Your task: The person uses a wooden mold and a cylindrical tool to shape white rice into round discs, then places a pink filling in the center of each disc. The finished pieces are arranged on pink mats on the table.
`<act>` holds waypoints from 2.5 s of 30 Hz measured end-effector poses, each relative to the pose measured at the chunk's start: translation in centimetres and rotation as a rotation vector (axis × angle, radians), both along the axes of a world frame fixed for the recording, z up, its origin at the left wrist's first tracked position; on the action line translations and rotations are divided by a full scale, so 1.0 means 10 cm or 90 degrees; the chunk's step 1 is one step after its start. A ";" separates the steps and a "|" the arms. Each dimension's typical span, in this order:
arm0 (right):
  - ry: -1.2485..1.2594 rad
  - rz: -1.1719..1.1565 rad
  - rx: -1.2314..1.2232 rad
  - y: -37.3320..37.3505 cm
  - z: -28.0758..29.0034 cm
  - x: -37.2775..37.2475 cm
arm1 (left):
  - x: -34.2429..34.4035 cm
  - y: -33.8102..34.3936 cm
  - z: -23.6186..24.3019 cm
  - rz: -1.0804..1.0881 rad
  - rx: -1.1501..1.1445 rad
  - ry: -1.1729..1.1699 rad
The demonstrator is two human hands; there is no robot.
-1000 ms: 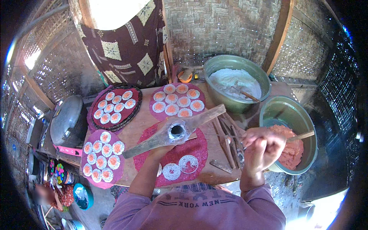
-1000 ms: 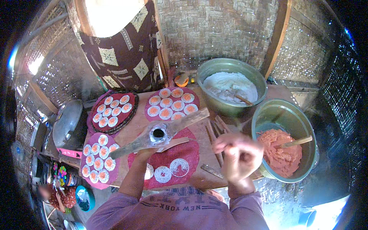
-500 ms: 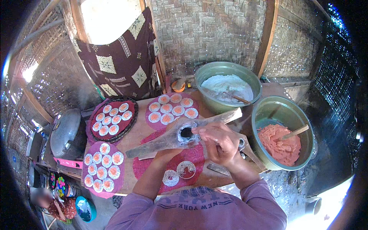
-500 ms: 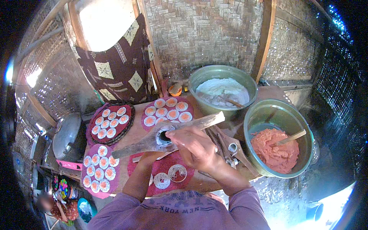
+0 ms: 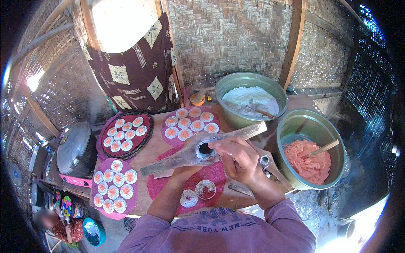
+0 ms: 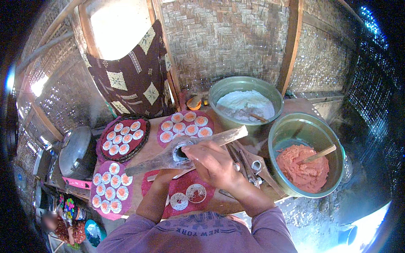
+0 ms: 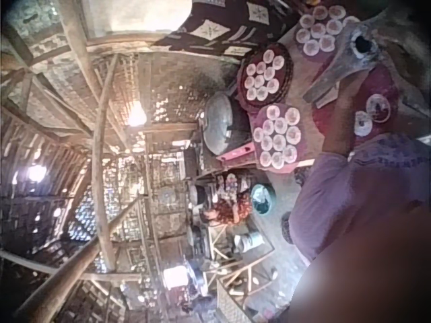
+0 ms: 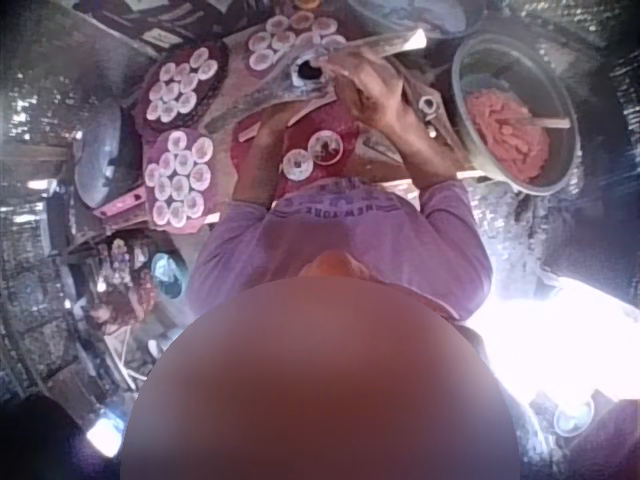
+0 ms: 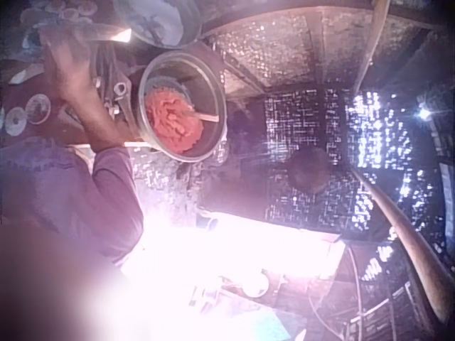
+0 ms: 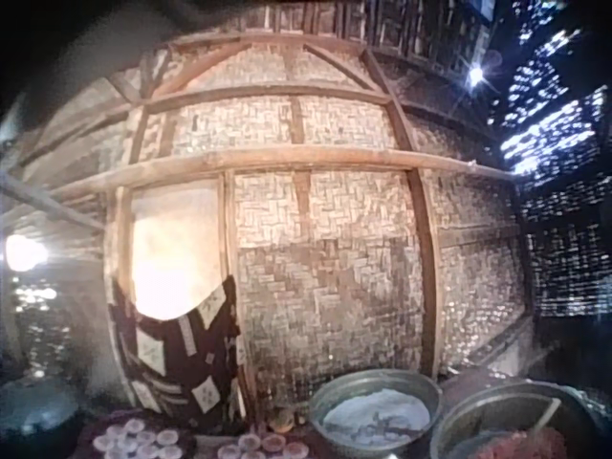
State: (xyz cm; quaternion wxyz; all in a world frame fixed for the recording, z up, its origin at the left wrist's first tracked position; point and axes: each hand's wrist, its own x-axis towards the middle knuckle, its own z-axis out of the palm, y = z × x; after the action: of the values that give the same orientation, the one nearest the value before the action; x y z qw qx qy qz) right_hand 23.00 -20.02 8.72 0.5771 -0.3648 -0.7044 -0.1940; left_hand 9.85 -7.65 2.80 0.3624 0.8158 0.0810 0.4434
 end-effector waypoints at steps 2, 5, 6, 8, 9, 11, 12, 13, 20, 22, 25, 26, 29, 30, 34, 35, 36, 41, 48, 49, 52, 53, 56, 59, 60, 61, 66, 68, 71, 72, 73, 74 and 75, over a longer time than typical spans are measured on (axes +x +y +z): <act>-0.005 -0.009 0.005 0.01 0.00 0.00 | 0.00 0.01 -0.03 -0.011 -0.003 -0.006; -0.006 -0.010 0.001 0.02 -0.02 -0.01 | -0.02 0.05 -0.06 -0.028 0.012 0.029; -0.001 -0.008 -0.007 0.02 -0.02 -0.01 | -0.02 0.07 -0.07 -0.034 0.024 0.039; -0.007 0.005 -0.012 0.02 -0.03 -0.02 | -0.04 0.10 -0.10 -0.061 -0.024 0.079; -0.008 0.012 -0.018 0.02 -0.03 -0.02 | -0.04 0.11 -0.12 -0.074 -0.047 0.094; -0.013 -0.002 -0.043 0.01 -0.03 -0.02 | -0.02 0.12 -0.18 -0.083 -0.149 0.078; -0.014 -0.009 -0.055 0.01 -0.03 -0.03 | -0.02 0.12 -0.21 -0.071 -0.192 0.103; -0.009 -0.015 -0.057 0.01 -0.02 -0.03 | -0.01 0.13 -0.24 -0.066 -0.137 0.079; 0.011 -0.066 -0.036 -0.02 0.03 -0.10 | -0.02 0.09 -0.24 -0.043 -0.073 0.136; 0.023 -0.091 -0.038 -0.03 0.06 -0.11 | -0.03 0.06 -0.18 -0.033 -0.049 0.102; 0.051 -0.097 -0.065 -0.02 0.09 -0.10 | -0.04 0.04 -0.11 -0.045 -0.077 0.039; 0.064 -0.089 -0.070 -0.02 0.10 -0.10 | -0.04 0.04 -0.10 -0.032 -0.070 0.054; 0.114 -0.078 -0.110 0.02 0.10 -0.08 | -0.01 0.05 -0.11 -0.052 -0.074 0.063; 0.140 -0.070 -0.124 0.04 0.09 -0.08 | 0.00 0.06 -0.12 -0.048 -0.063 0.059; 0.198 -0.099 -0.159 0.12 0.02 -0.06 | 0.06 0.10 -0.18 0.000 0.045 0.123; 0.197 -0.105 -0.161 0.15 0.01 -0.05 | 0.07 0.11 -0.18 -0.004 0.037 0.138; 0.197 -0.111 -0.163 0.17 -0.01 -0.05 | 0.07 0.11 -0.19 -0.004 0.020 0.162; 0.237 -0.104 -0.180 0.26 -0.09 -0.04 | 0.07 0.08 -0.20 -0.059 -0.058 0.167; 0.232 -0.112 -0.174 0.30 -0.09 -0.10 | 0.09 0.10 -0.27 -0.060 -0.044 0.114; 0.226 -0.120 -0.164 0.30 -0.08 -0.11 | 0.08 0.10 -0.28 -0.041 -0.036 0.125; 0.219 -0.131 -0.150 0.30 -0.07 -0.14 | 0.08 0.11 -0.33 -0.045 -0.042 0.099; 0.223 -0.132 -0.149 0.30 -0.06 -0.15 | 0.08 0.11 -0.34 -0.061 -0.044 0.071; 0.213 -0.138 -0.119 0.29 -0.06 -0.19 | 0.10 0.13 -0.36 -0.020 -0.114 0.162; 0.194 -0.149 -0.099 0.28 -0.06 -0.22 | 0.11 0.12 -0.37 0.012 -0.080 0.158; 0.188 -0.149 -0.091 0.28 -0.06 -0.23 | 0.11 0.10 -0.37 -0.058 -0.195 0.098; 0.175 -0.153 -0.074 0.27 -0.07 -0.24 | 0.11 0.08 -0.38 -0.130 -0.297 0.016; 0.167 -0.151 -0.017 0.25 -0.10 -0.30 | 0.12 -0.03 -0.38 -0.168 -0.405 -0.070; 0.156 -0.154 -0.008 0.25 -0.12 -0.32 | 0.15 -0.05 -0.38 -0.192 -0.437 -0.097; 0.154 -0.147 0.010 0.25 -0.13 -0.34 | 0.20 -0.06 -0.38 -0.227 -0.477 -0.131; 0.157 -0.144 0.009 0.25 -0.13 -0.34 | 0.21 -0.06 -0.38 -0.237 -0.491 -0.143; 0.146 -0.144 0.026 0.26 -0.13 -0.35 | 0.23 -0.06 -0.37 -0.248 -0.505 -0.155; 0.135 -0.144 0.037 0.26 -0.13 -0.35 | 0.24 -0.07 -0.37 -0.258 -0.518 -0.168; 0.132 -0.140 0.048 0.26 -0.13 -0.36 | 0.26 -0.07 -0.36 -0.268 -0.531 -0.181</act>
State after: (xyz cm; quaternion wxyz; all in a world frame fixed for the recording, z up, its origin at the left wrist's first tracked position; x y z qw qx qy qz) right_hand 19.44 -17.39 7.38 0.6351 -0.4361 -0.5892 -0.2436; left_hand 12.41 -8.33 -0.82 0.7478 0.5309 0.0351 0.3972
